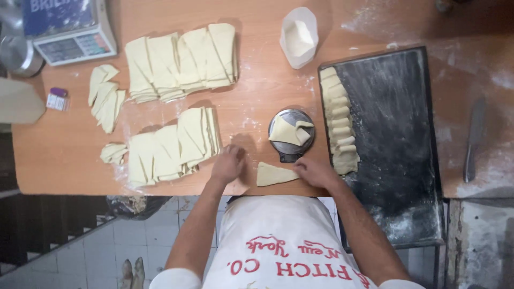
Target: Weighing triangular dough pieces on a digital scale and rolling them into croissant shapes before placing them on a tray.
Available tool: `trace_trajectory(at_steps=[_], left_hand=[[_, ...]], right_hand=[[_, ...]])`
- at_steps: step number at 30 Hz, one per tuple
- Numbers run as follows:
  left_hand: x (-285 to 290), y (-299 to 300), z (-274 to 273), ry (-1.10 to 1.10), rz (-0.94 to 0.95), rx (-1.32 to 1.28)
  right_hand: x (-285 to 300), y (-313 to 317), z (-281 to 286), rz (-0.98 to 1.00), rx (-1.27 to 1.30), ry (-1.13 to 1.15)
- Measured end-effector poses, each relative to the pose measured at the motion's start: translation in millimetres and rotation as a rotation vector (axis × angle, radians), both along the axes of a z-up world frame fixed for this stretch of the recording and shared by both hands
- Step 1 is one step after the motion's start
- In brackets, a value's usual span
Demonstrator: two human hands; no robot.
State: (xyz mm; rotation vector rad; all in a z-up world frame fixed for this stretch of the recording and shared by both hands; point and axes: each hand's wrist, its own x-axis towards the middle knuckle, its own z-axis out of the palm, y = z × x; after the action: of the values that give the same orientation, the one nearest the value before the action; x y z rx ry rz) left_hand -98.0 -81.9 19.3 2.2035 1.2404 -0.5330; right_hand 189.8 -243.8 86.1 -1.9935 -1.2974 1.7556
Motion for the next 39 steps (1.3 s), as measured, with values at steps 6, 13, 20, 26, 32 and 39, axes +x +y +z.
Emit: trace_trajectory(at_steps=[6, 13, 20, 26, 32, 39], left_hand=[[-4.3, -15.3, 21.5, 0.08, -0.095, 0.077], [-31.4, 6.2, -53.4, 0.155, -0.308, 0.17], [-3.3, -1.2, 35.3, -0.094, -0.302, -0.1], [6.3, -2.0, 21.2, -0.49, 0.013, -0.412], [-4.3, -14.3, -23.0, -0.655, 0.478, -0.827], [3.0, -28.1, -0.2, -0.773, 0.75, -1.019]], right_hand=[[-29.9, 7.0, -13.4, -0.181, 0.335, -0.142], [-60.7, 14.8, -39.0, -0.657, 0.749, -0.508], [-57.1, -10.1, -40.2, -0.69, 0.816, -0.606], [-117.8, -6.8, -15.1, -0.6, 0.378, -0.019], [-152.8, 3.4, -58.4, -0.661, 0.387, 0.017], [-144.1, 11.4, 14.4, -0.531, 0.337, 0.005]])
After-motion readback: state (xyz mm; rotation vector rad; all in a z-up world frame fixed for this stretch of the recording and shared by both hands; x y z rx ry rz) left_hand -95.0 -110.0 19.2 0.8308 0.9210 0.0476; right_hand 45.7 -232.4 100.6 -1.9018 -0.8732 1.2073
